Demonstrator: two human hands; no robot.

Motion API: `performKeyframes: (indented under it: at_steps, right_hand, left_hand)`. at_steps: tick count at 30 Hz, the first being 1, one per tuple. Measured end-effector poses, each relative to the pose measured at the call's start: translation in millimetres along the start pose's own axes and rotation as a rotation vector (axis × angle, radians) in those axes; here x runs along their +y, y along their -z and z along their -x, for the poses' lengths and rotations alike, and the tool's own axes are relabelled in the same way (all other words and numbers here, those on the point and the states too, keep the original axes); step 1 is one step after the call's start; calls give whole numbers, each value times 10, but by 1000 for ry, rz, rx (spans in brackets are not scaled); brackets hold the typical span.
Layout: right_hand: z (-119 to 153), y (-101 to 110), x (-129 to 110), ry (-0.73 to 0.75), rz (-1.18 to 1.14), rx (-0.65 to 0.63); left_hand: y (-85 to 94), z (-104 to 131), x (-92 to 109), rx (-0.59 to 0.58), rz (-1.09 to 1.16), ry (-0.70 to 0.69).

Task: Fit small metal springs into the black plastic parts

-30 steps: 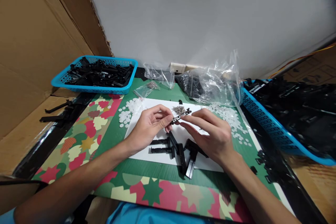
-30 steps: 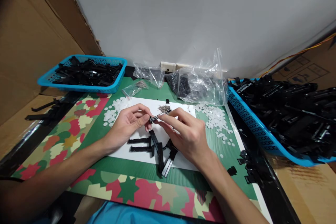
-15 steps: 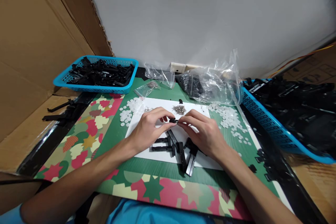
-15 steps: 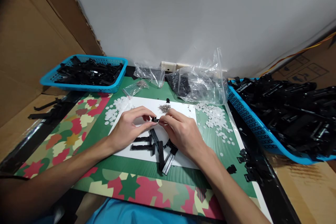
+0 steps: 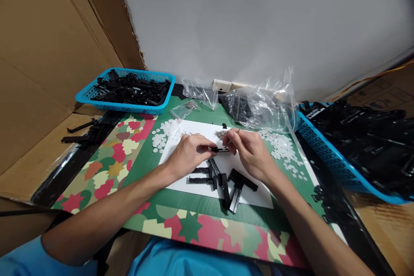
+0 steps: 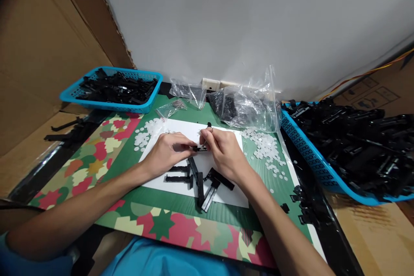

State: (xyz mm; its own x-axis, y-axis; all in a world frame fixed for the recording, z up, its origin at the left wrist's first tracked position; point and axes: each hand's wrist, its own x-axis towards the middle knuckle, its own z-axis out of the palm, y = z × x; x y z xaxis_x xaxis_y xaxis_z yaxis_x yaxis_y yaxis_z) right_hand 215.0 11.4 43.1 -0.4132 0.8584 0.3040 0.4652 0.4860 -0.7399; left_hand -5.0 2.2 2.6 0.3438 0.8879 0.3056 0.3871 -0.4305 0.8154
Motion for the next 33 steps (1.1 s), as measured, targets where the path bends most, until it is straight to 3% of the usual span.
performKeyframes:
  at_steps: [11,33]
  right_hand:
    - [-47,-104,11,51,101,-67]
    - [-24,-156,95,-8,70,-46]
  left_hand:
    - [14,13,-2,-76,-102,-105]
    - [-6,13,-22,-44,-162,-174]
